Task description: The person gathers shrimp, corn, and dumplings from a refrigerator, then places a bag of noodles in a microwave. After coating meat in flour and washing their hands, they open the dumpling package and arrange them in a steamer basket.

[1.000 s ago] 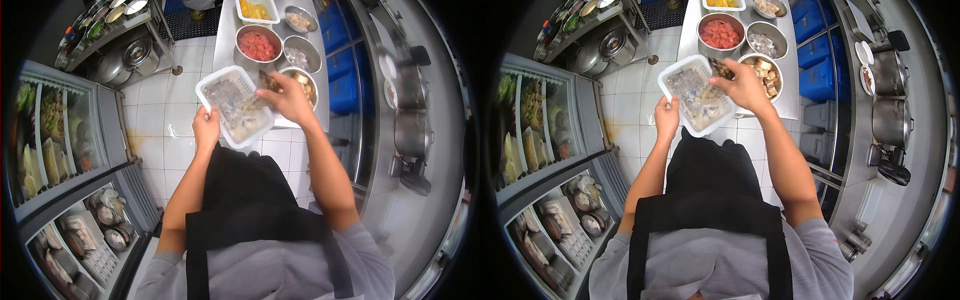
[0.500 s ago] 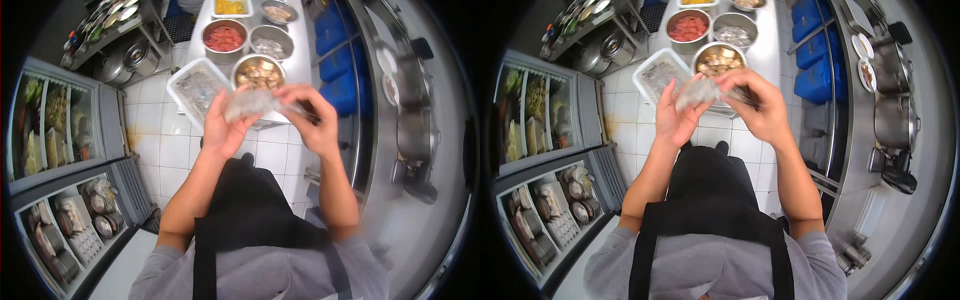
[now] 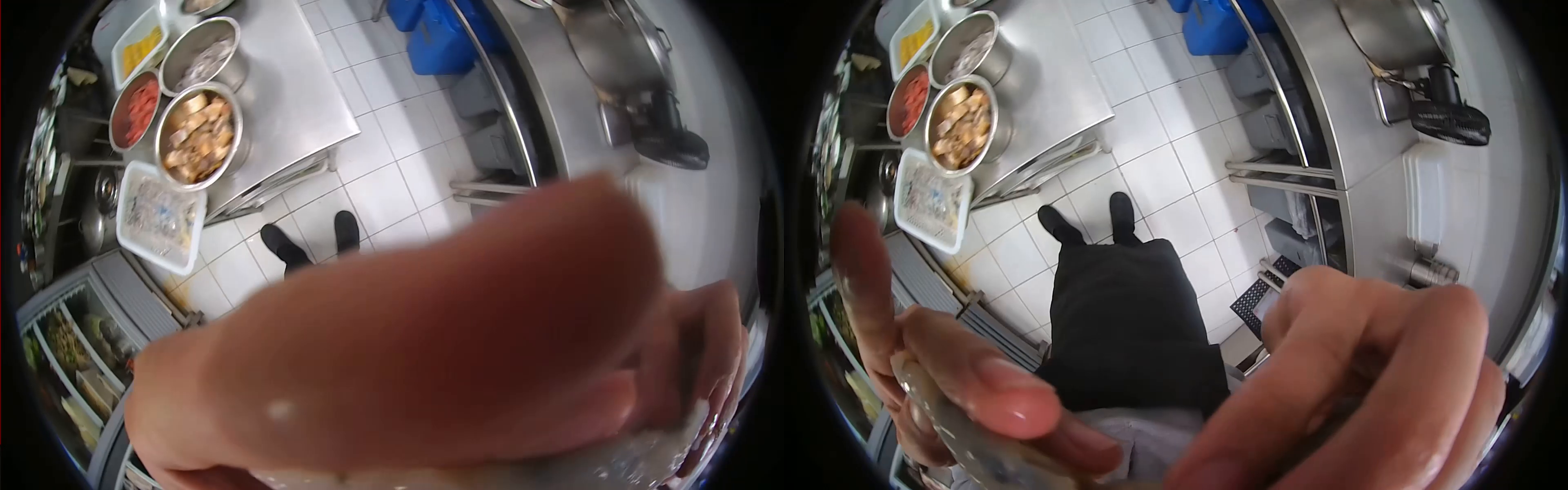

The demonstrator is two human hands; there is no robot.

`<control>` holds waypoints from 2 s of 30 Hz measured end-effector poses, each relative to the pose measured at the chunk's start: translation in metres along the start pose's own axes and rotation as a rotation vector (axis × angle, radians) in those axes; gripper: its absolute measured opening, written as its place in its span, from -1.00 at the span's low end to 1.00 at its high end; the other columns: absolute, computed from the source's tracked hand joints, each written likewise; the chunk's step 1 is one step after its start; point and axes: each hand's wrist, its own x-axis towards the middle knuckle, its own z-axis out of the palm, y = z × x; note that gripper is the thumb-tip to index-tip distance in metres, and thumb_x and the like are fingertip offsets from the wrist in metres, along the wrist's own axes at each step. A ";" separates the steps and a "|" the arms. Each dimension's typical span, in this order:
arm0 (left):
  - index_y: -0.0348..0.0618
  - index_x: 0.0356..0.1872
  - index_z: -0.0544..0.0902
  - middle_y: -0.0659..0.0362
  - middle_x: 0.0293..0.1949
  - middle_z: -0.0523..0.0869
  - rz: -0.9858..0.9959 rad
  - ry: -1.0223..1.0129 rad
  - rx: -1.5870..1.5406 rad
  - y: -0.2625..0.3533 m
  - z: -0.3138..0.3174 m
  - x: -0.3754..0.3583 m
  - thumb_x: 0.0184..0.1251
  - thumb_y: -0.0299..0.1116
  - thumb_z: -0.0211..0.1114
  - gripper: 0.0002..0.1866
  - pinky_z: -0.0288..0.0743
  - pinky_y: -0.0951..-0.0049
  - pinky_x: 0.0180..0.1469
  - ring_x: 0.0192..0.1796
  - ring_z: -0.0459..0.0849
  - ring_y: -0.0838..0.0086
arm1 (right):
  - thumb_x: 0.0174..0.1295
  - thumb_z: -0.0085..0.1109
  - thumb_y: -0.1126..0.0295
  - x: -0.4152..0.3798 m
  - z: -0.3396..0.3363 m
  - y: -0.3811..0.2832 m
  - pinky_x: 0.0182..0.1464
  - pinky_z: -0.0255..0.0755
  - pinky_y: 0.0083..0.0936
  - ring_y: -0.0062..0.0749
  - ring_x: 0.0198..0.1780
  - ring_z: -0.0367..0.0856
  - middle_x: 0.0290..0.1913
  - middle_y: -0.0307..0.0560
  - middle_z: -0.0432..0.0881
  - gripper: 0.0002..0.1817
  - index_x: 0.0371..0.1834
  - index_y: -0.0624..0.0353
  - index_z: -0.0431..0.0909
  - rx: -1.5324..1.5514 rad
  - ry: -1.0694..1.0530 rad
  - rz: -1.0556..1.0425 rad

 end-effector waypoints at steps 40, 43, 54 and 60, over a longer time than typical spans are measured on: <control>-0.32 0.17 0.54 -0.17 0.02 0.61 -0.395 0.914 1.571 -0.163 -0.228 -0.073 0.17 -0.47 0.27 -0.52 0.45 0.23 0.20 0.09 0.60 0.04 | 0.06 0.45 0.26 -0.042 0.000 0.354 -0.07 0.56 -0.32 -0.15 -0.07 0.71 -0.15 0.13 0.71 -0.57 -0.06 0.28 0.62 -0.873 -0.269 1.094; -0.28 0.16 0.56 -0.16 0.05 0.54 -0.399 0.767 1.607 -0.166 -0.226 -0.075 0.15 -0.53 0.27 -0.53 0.42 0.16 0.22 0.12 0.53 -0.03 | 0.10 0.40 0.27 -0.054 0.024 0.340 -0.03 0.55 -0.28 -0.09 -0.08 0.70 -0.14 0.11 0.71 -0.66 -0.06 0.13 0.65 -0.892 -0.243 1.014; -0.13 -0.03 0.71 0.04 -0.01 0.66 -0.228 0.797 1.319 -0.029 -0.136 -0.103 0.33 -0.46 0.25 -0.77 0.60 0.44 -0.09 -0.08 0.68 0.34 | 0.14 0.17 0.42 -0.064 0.058 0.335 -0.05 0.52 -0.11 0.01 -0.16 0.64 -0.07 0.00 0.53 -0.60 0.07 -0.18 0.63 -1.059 -0.278 0.826; -0.15 -0.11 0.76 0.08 -0.29 0.76 -0.151 1.290 1.521 0.145 -0.272 -0.152 0.34 -0.32 0.26 -0.78 0.55 0.44 -0.20 -0.28 0.68 0.50 | 0.19 0.18 0.35 -0.051 0.099 0.341 -0.14 0.53 -0.12 -0.06 -0.08 0.61 -0.09 -0.08 0.50 -0.76 -0.07 -0.18 0.64 -1.203 -0.198 0.878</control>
